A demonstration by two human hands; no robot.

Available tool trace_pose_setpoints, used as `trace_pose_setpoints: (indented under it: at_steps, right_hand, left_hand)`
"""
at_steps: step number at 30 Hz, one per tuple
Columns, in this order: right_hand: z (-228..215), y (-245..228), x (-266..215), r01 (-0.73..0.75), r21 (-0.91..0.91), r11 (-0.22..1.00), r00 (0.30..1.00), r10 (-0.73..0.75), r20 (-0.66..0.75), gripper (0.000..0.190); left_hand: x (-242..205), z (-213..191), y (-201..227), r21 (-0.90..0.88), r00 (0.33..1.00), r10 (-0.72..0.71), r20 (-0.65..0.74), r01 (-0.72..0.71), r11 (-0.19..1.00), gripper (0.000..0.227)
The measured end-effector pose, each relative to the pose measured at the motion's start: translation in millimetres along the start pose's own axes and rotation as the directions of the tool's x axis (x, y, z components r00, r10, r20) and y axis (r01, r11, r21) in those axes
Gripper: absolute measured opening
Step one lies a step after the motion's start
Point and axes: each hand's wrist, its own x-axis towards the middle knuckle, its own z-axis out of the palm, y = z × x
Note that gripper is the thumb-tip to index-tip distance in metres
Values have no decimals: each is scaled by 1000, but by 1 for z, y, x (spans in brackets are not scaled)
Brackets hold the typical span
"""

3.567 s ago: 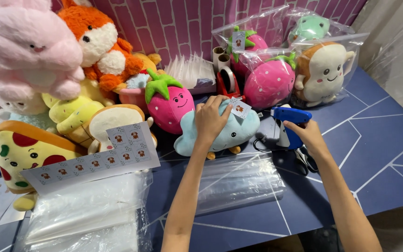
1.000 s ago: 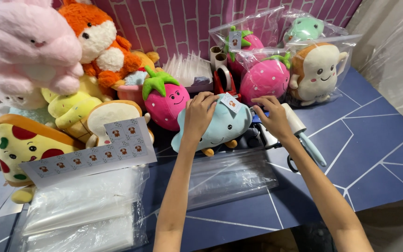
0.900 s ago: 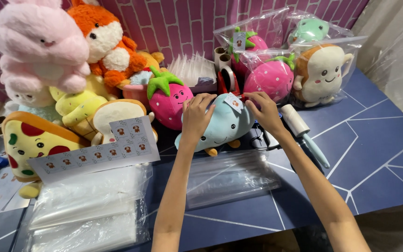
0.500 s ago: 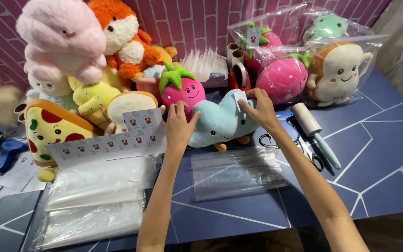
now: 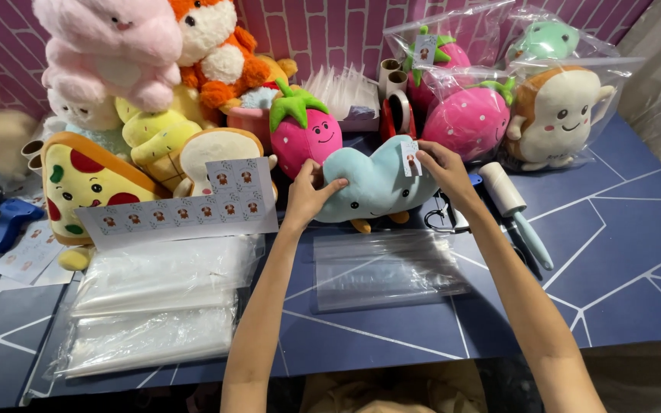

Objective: The person places a blue cloud-shaped plush toy into a plastic bag, uses a blue handheld sealer to close the opening, and then folds the top of the bag over.

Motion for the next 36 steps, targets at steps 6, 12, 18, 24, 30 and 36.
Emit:
trace_pose_setpoints:
  at_steps: [6,12,18,24,30,36]
  right_hand:
    - [-16,22,-19,223,-163,961,939,-257,-231,27]
    - [-26,48,-82,240,-410,880,970,-198,142,23]
    - [-18,75,-97,270,-585,765,930,-51,363,25]
    - [-26,50,-94,328,-505,799,940,-219,263,16]
    - [-35,-3,-76,439,-399,805,898,-373,236,22]
    - [-43,-30,-66,381,-234,894,924,-359,134,52]
  left_hand:
    - [-9,-10,16,-103,999,38,-39,-42,994,59]
    - [-21,-3,22,58,983,139,-120,-132,990,60]
    - [-30,1,23,240,936,273,-224,-218,946,64]
    - [-37,-14,11,341,702,659,-269,-570,747,46]
    - [-84,-26,38,142,802,446,397,-534,833,62]
    - [-70,-22,19,60,882,372,288,-405,913,18]
